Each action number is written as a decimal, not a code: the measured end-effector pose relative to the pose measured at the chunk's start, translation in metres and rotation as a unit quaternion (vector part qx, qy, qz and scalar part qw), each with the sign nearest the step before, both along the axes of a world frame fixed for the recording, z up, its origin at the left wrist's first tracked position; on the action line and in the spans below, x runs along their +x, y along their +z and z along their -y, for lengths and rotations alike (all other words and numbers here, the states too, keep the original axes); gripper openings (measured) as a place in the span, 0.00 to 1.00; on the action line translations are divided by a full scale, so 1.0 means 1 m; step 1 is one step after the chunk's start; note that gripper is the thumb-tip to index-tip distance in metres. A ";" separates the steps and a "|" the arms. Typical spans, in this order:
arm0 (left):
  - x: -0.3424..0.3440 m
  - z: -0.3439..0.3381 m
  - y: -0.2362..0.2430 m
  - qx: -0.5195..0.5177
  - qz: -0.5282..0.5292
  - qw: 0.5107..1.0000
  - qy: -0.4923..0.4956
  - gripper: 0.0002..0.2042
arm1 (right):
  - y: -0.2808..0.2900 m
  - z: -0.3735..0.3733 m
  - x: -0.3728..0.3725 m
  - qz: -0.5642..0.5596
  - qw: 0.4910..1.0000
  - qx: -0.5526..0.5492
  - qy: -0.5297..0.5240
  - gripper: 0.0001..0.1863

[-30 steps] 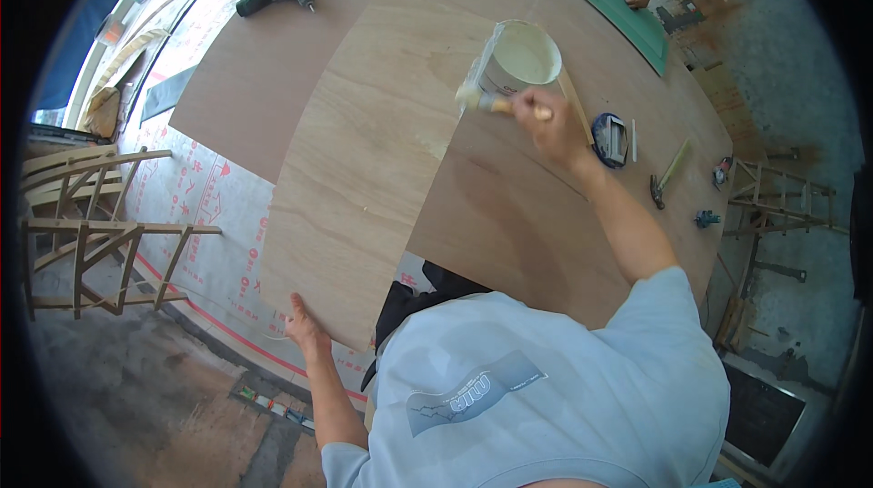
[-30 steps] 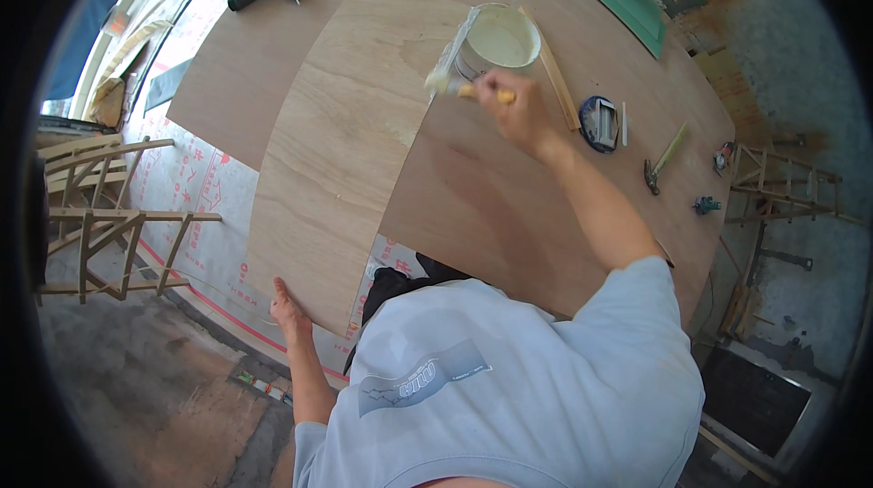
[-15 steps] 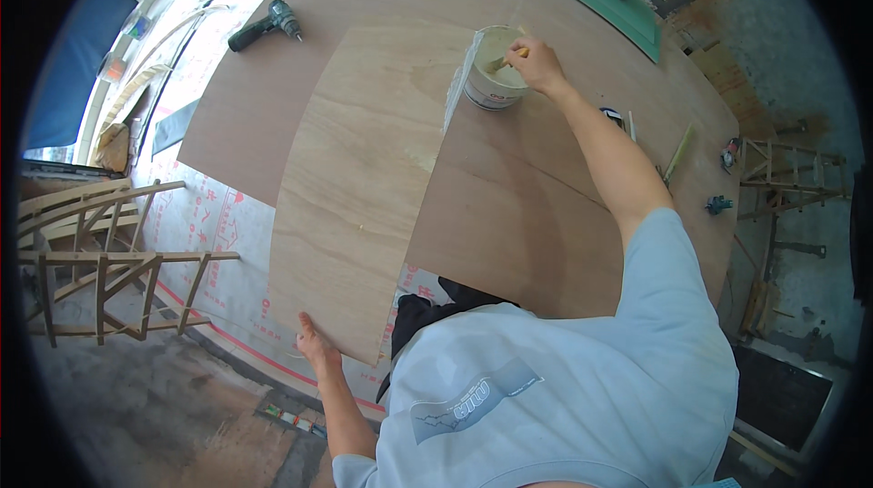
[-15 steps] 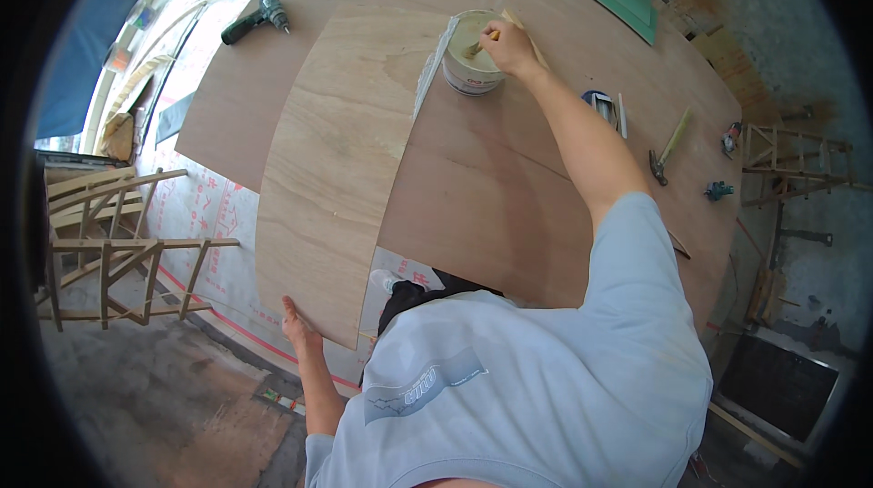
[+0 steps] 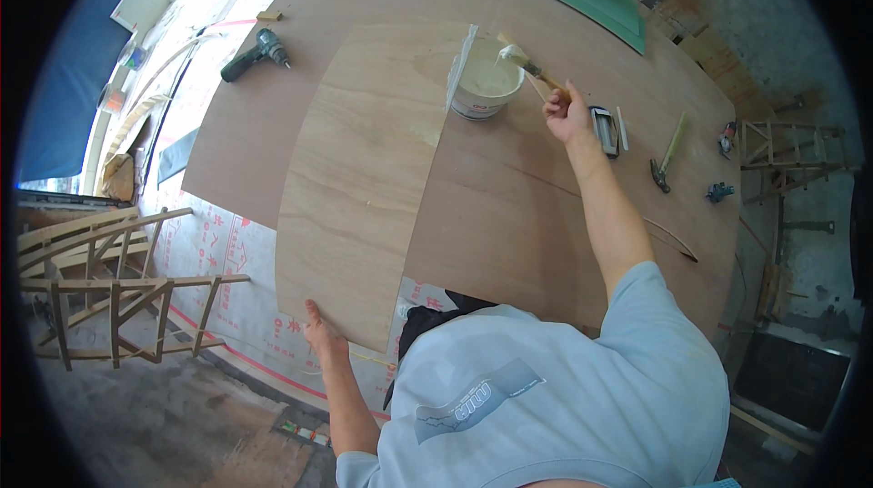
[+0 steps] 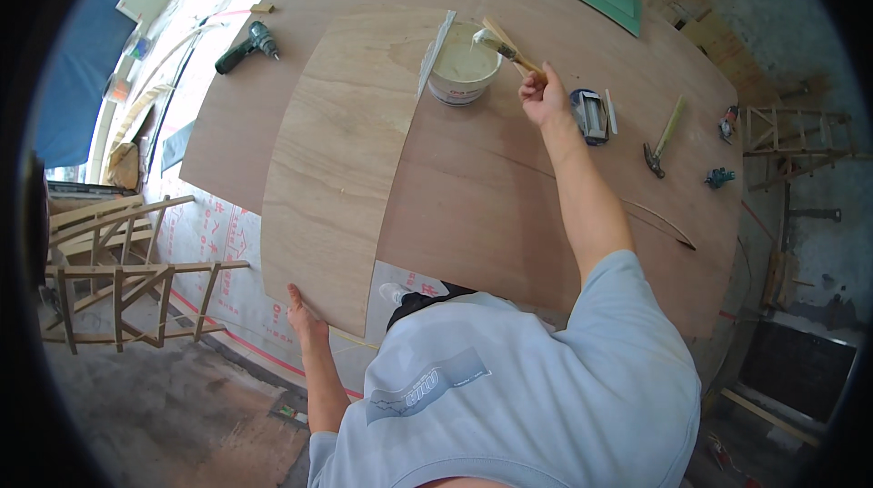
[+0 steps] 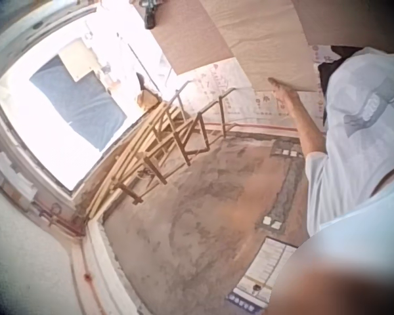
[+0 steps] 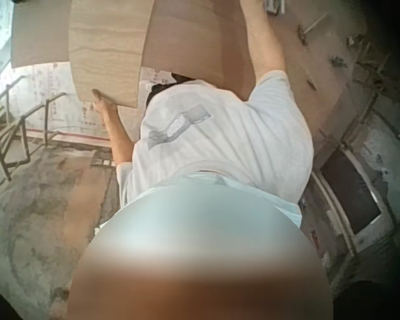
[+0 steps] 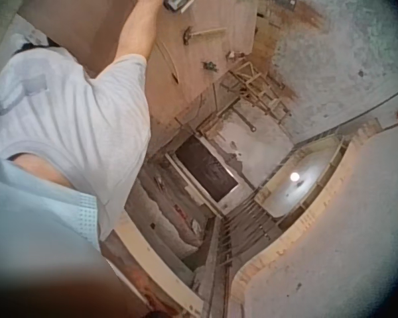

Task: Applying glue to a plywood panel and then using a nail gun to fix it to the ceiling structure.

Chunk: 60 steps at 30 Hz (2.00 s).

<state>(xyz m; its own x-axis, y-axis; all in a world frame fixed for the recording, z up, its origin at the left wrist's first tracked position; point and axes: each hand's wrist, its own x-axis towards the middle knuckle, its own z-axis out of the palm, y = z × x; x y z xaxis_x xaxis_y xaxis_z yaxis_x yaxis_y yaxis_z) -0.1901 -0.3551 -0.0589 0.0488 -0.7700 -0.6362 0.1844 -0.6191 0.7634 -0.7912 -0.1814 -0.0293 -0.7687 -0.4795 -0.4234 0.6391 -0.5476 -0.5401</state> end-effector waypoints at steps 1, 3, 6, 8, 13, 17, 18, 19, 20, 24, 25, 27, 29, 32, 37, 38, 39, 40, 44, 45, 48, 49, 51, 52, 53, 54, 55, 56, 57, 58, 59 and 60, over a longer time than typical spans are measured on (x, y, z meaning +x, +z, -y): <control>-0.004 0.000 0.001 -0.004 -0.006 1.000 -0.006 0.31 | -0.005 -0.003 0.008 0.028 0.997 -0.064 0.017 0.08; -0.014 0.001 0.008 -0.013 -0.006 1.000 -0.012 0.30 | -0.010 -0.012 0.026 -0.015 0.995 -0.074 0.065 0.07; -0.022 0.006 0.013 -0.021 -0.001 1.000 -0.012 0.29 | -0.014 -0.017 0.036 -0.091 0.983 -0.085 0.137 0.06; -0.026 0.007 0.015 -0.020 0.006 1.000 -0.007 0.28 | -0.011 -0.017 0.036 -0.161 0.976 -0.019 0.147 0.07; -0.022 0.011 0.012 -0.070 -0.069 0.995 -0.016 0.24 | -0.001 -0.005 0.024 -0.175 0.979 0.003 0.108 0.06; -0.027 0.005 0.021 -0.099 -0.122 0.987 -0.031 0.23 | -0.003 0.002 0.018 -0.061 0.993 -0.084 0.052 0.07; -0.025 0.004 0.021 -0.088 -0.113 0.989 -0.028 0.24 | 0.003 0.006 0.023 -0.060 0.993 -0.084 0.055 0.07; -0.025 0.003 0.020 -0.076 -0.104 0.991 -0.027 0.25 | 0.009 0.008 0.027 -0.073 0.993 -0.072 0.062 0.07; -0.027 0.001 0.018 -0.075 -0.104 0.991 -0.024 0.25 | 0.017 0.009 0.031 -0.086 0.992 -0.060 0.068 0.07; -0.039 -0.005 0.015 -0.078 -0.098 0.992 0.004 0.27 | 0.060 0.014 0.060 -0.257 0.958 0.035 0.126 0.06; -0.040 -0.007 0.015 -0.087 -0.112 0.990 0.001 0.27 | 0.068 0.019 0.070 -0.289 0.944 0.083 0.139 0.06; -0.039 -0.008 0.014 -0.089 -0.119 0.989 0.003 0.26 | 0.071 0.021 0.080 -0.357 0.905 0.152 0.174 0.10; -0.037 -0.008 0.014 -0.093 -0.125 0.988 0.006 0.25 | 0.075 0.013 0.091 -0.385 0.882 0.179 0.201 0.10; -0.038 -0.010 0.014 -0.068 -0.104 0.992 0.029 0.25 | 0.088 0.013 0.105 -0.424 0.847 0.211 0.241 0.09; -0.043 -0.014 0.020 -0.077 -0.107 0.991 0.024 0.25 | 0.075 0.042 0.057 -0.465 0.836 0.244 0.158 0.10; -0.044 -0.014 0.019 -0.077 -0.107 0.991 0.021 0.25 | 0.073 0.052 0.042 -0.465 0.839 0.253 0.126 0.10; -0.043 -0.014 0.017 -0.080 -0.109 0.991 0.016 0.25 | 0.074 0.058 0.037 -0.465 0.840 0.262 0.095 0.10; -0.043 -0.013 0.016 -0.084 -0.111 0.990 0.010 0.26 | 0.073 0.058 0.036 -0.464 0.841 0.263 0.093 0.10; -0.040 -0.015 0.014 -0.089 -0.118 0.989 0.010 0.27 | 0.086 0.046 0.053 -0.487 0.805 0.306 0.150 0.10; -0.038 -0.014 0.011 -0.100 -0.125 0.987 0.005 0.27 | 0.095 0.037 0.065 -0.506 0.772 0.329 0.202 0.11; -0.039 -0.015 0.008 -0.112 -0.127 0.985 0.003 0.28 | 0.122 0.011 0.108 -0.498 0.751 0.291 0.321 0.11; -0.039 -0.016 0.008 -0.115 -0.122 0.986 0.003 0.27 | 0.133 0.007 0.120 -0.498 0.750 0.292 0.322 0.11; -0.039 -0.016 0.009 -0.105 -0.105 0.989 0.013 0.27 | 0.150 0.006 0.140 -0.489 0.748 0.275 0.355 0.11; -0.040 -0.017 0.010 -0.097 -0.087 0.991 0.023 0.27 | 0.149 0.009 0.138 -0.490 0.747 0.276 0.354 0.11; -0.041 -0.018 0.012 -0.097 -0.088 0.991 0.024 0.27 | 0.146 0.016 0.132 -0.517 0.743 0.277 0.321 0.10; -0.042 -0.019 0.015 -0.087 -0.077 0.993 0.031 0.28 | 0.143 0.023 0.124 -0.544 0.738 0.278 0.287 0.10; -0.044 -0.018 0.017 -0.078 -0.066 0.994 0.037 0.29 | 0.138 0.029 0.111 -0.545 0.738 0.279 0.285 0.10; -0.044 -0.018 0.015 -0.079 -0.067 0.994 0.037 0.29 | 0.130 0.038 0.094 -0.552 0.733 0.303 0.260 0.10; -0.042 -0.018 0.012 -0.084 -0.065 0.994 0.036 0.28 | 0.119 0.049 0.075 -0.557 0.727 0.324 0.237 0.11; -0.043 -0.018 0.009 -0.088 -0.065 0.993 0.034 0.27 | 0.108 0.057 0.050 -0.570 0.722 0.334 0.208 0.11; -0.045 -0.019 0.011 -0.088 -0.065 0.993 0.034 0.27 | 0.100 0.063 0.027 -0.580 0.716 0.344 0.179 0.11; -0.047 -0.019 0.013 -0.087 -0.073 0.993 0.025 0.25 | 0.101 0.071 0.014 -0.580 0.716 0.344 0.180 0.11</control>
